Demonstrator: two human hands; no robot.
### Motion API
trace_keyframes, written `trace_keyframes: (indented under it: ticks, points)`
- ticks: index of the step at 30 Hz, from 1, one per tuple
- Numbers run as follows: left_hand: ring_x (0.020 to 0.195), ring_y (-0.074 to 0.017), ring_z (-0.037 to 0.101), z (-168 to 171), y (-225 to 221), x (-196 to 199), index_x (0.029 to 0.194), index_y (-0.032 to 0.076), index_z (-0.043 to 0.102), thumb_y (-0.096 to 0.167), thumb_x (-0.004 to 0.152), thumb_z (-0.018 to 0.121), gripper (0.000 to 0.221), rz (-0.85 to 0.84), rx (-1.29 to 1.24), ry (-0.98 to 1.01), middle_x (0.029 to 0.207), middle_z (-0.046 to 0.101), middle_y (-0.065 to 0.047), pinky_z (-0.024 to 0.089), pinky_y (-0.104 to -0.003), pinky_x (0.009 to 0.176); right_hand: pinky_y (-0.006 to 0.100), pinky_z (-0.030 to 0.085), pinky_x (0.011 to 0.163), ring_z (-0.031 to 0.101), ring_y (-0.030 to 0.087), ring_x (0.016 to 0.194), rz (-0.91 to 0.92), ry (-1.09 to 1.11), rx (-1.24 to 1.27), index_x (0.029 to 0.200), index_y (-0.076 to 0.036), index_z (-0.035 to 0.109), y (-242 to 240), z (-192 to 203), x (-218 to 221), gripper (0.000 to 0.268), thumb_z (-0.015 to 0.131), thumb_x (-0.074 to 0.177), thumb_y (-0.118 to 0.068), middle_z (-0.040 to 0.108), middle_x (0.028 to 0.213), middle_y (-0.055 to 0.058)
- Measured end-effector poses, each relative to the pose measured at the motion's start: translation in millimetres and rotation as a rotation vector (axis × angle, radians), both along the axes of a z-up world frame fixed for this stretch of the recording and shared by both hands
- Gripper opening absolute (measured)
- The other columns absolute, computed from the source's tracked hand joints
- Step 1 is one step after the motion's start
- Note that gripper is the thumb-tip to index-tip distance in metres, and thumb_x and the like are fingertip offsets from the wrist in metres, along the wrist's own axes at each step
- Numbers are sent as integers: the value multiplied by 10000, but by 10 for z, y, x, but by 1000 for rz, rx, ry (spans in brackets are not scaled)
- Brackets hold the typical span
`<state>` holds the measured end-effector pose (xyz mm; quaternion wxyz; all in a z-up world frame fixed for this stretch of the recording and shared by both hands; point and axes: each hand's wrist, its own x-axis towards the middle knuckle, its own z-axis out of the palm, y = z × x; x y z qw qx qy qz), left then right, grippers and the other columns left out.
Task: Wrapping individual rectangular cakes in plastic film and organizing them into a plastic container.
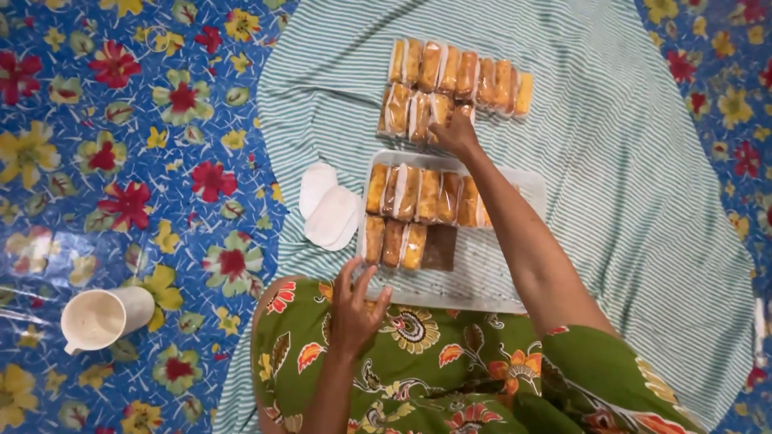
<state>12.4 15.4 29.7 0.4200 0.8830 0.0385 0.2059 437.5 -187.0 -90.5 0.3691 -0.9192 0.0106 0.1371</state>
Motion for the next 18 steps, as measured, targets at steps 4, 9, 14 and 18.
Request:
trace_keyframes:
  ticks: [4, 9, 14, 18]
  points:
    - [1278, -421, 585, -110, -8, 3, 1218, 42, 690, 315, 917, 749, 411, 4, -20, 46, 1344, 568, -235, 489, -540, 1053, 506, 539, 944, 676, 414, 1121, 13, 30, -50, 1227, 77, 623, 266, 611, -277, 662, 807, 786, -380, 705, 1111, 280]
    - [1277, -405, 594, -122, -13, 14, 1216, 50, 694, 330, 896, 775, 432, 18, -31, 57, 1353, 576, -214, 499, -527, 1053, 484, 540, 965, 678, 362, 1130, -38, 62, -160, 1145, -35, 679, 315, 529, -181, 621, 877, 708, -428, 730, 1089, 188]
    - [1327, -303, 530, 122, 16, 43, 1280, 85, 646, 379, 940, 665, 450, -29, -20, 321, 1481, 471, -139, 553, -579, 1011, 319, 432, 529, 548, 201, 671, -166, 315, -81, 844, -93, 582, 489, 974, -202, 202, 781, 815, -112, 554, 811, 57]
    - [1337, -304, 517, 85, 12, 34, 1292, 79, 633, 382, 941, 663, 465, -31, 0, 290, 1484, 463, -147, 550, -556, 1026, 339, 619, 758, 626, 340, 1070, -228, 339, -98, 1249, 8, 492, 629, 1087, -278, 613, 778, 710, -43, 555, 1231, 167]
